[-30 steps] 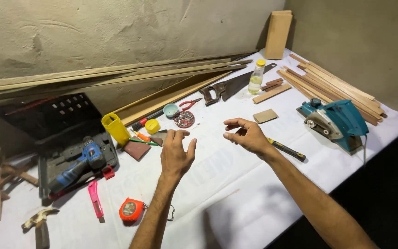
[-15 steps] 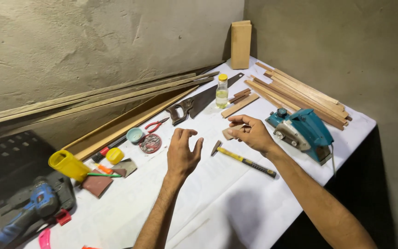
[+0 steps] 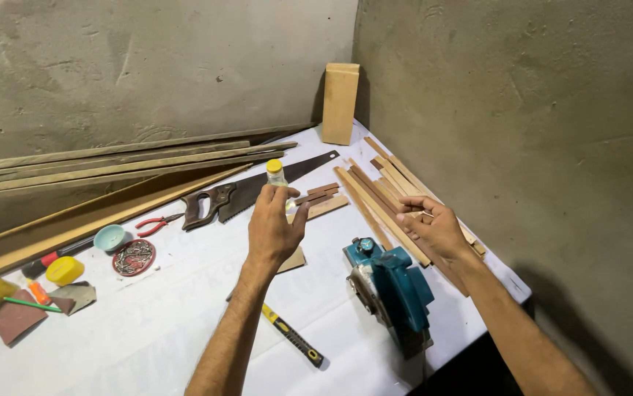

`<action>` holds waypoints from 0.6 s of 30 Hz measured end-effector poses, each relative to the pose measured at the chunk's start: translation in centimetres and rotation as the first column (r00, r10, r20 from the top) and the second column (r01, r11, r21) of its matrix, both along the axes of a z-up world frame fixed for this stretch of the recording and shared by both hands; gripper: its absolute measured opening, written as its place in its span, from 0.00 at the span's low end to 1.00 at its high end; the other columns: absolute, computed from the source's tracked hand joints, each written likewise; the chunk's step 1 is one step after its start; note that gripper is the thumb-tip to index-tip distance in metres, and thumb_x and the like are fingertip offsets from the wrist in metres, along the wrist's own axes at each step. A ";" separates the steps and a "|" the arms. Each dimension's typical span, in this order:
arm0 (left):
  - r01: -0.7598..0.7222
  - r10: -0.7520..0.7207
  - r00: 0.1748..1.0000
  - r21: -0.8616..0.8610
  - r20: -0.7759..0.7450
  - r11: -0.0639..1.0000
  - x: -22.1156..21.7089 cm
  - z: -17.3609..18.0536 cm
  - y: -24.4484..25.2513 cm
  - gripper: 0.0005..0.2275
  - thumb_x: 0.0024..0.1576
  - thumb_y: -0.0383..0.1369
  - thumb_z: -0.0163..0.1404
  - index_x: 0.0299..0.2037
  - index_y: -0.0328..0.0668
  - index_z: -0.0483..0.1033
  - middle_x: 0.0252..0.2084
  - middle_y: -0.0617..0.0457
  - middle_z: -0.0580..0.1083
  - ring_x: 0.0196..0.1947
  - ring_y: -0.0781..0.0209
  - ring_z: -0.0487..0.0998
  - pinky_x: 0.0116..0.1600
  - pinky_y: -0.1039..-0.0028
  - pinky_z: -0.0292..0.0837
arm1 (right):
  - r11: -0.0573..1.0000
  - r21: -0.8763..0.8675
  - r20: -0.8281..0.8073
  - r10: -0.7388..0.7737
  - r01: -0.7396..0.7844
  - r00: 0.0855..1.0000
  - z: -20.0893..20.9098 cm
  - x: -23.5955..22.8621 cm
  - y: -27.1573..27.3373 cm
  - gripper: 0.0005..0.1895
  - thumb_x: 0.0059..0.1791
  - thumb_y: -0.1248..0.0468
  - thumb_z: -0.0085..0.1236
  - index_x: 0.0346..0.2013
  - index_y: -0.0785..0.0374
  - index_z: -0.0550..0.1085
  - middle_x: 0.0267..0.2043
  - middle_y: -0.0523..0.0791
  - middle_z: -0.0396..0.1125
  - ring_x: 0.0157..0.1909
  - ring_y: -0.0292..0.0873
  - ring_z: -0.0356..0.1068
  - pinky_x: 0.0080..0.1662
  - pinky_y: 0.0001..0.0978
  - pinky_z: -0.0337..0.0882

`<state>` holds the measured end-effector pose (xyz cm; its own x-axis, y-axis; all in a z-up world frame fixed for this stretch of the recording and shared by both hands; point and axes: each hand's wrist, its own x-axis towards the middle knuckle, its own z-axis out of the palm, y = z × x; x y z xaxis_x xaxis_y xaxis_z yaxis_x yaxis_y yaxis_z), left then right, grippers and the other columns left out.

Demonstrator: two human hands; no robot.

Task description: The person works at a table covered with hand tools and wood offcuts. They pick small nails from a tin, position thin wooden slats on a frame, hammer the nails in, sand a wooden block, measure a vertical wood piece with a tape measure, and assemble slats into ladder-like wooden frames, adjusting the pieces by hand.

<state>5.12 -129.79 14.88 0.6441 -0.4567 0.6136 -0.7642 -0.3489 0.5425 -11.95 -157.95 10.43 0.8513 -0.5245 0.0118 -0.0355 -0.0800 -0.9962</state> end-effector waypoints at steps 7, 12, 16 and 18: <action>-0.008 0.009 0.999 0.027 -0.051 1.000 -0.8 -0.1 -4.8 0.11 0.57 0.35 0.59 0.44 0.40 0.75 0.44 0.46 0.71 0.45 0.48 0.76 0.46 0.61 0.75 | 0.995 -0.095 -0.047 -0.020 0.015 0.999 -0.2 -1.2 -4.6 0.22 0.47 0.63 0.64 0.55 0.64 0.75 0.47 0.42 0.72 0.37 0.30 0.70 0.38 0.23 0.73; 0.006 -0.006 1.000 0.014 -0.027 1.000 -1.6 -0.2 -6.4 0.11 0.56 0.35 0.59 0.43 0.39 0.76 0.44 0.47 0.71 0.45 0.49 0.76 0.46 0.62 0.75 | 0.994 -0.103 -0.074 -0.038 0.031 0.997 0.5 -1.6 -5.2 0.21 0.47 0.62 0.65 0.54 0.63 0.76 0.47 0.43 0.73 0.35 0.32 0.71 0.38 0.24 0.74; -0.004 0.005 1.000 0.039 -0.025 0.999 -1.8 0.5 -6.9 0.11 0.56 0.35 0.59 0.43 0.38 0.76 0.43 0.46 0.71 0.44 0.49 0.76 0.45 0.62 0.75 | 0.994 -0.095 -0.057 -0.056 0.050 0.997 0.1 -0.6 -6.1 0.22 0.46 0.62 0.65 0.54 0.63 0.76 0.48 0.42 0.74 0.35 0.32 0.70 0.36 0.25 0.72; -0.036 0.039 0.999 0.090 -0.035 0.995 -1.5 0.9 -6.8 0.11 0.56 0.36 0.59 0.43 0.39 0.76 0.42 0.46 0.71 0.43 0.47 0.75 0.44 0.60 0.74 | 0.997 -0.062 -0.040 -0.036 0.034 0.999 -0.2 0.2 -6.2 0.21 0.47 0.63 0.65 0.54 0.63 0.76 0.46 0.43 0.73 0.35 0.31 0.70 0.36 0.24 0.72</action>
